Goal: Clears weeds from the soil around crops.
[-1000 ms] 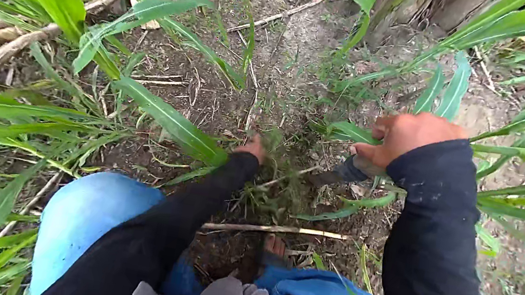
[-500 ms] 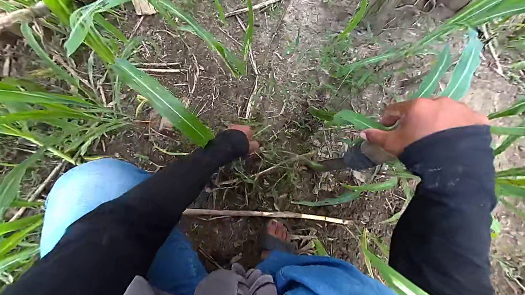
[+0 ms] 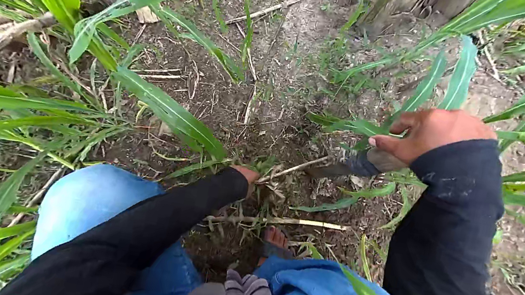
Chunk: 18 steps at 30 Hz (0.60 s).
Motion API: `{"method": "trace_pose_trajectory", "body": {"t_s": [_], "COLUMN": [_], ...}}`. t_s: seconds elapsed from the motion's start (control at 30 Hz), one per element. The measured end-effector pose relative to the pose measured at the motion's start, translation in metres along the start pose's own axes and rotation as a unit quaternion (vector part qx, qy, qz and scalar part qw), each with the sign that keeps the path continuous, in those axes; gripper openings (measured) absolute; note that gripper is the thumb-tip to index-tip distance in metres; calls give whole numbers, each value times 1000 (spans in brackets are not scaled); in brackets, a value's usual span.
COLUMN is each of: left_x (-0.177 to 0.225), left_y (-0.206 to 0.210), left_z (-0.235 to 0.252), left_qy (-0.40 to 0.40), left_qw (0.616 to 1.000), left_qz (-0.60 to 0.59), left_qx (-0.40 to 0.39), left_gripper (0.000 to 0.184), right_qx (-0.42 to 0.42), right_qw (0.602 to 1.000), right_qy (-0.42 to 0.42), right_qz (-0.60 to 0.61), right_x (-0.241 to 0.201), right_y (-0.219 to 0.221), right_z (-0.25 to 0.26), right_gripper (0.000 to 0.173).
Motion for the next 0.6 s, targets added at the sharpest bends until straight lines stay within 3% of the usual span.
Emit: {"method": "trace_pose_trajectory", "body": {"t_s": [0.03,0.07,0.1,0.27,0.37,0.47,0.6], "left_x": [10,18,24,31,48,53,45], "left_y": [-16,-31,-45,-79,-81,-85,-93], "left_z": [-1,2,10,79,108,117,118], "left_qy": [21,33,35,-28,-44,-43,-79], "left_qw": [999,996,993,970,964,961,964], "left_qz": [-16,-32,-45,-130,-137,-139,-177], "left_qx": [32,70,105,203,223,233,181], "left_gripper": [48,49,51,59,57,66,77], "right_qx": [-6,-130,-150,-112,-167,-56,-93], "right_qw": [1000,989,981,988,981,998,994], "right_qy": [-1,55,80,43,70,38,54], "right_qz": [17,53,89,95,76,7,-1], "right_x": [-18,-44,-64,-79,-59,12,31], "right_y": [-18,-36,-52,-64,-44,10,26], "right_z": [-21,-45,-62,-70,-54,-10,4], "right_gripper": [44,43,40,36,39,46,45]}}
Point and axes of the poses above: each hand's wrist, its own z-axis towards the middle knuckle, its own y-axis out of the palm, x = y × z, the point moved 10 cm from there along z, towards the middle knuckle, and after that the axes turned 4 degrees about -y, right-handed, at the moved point
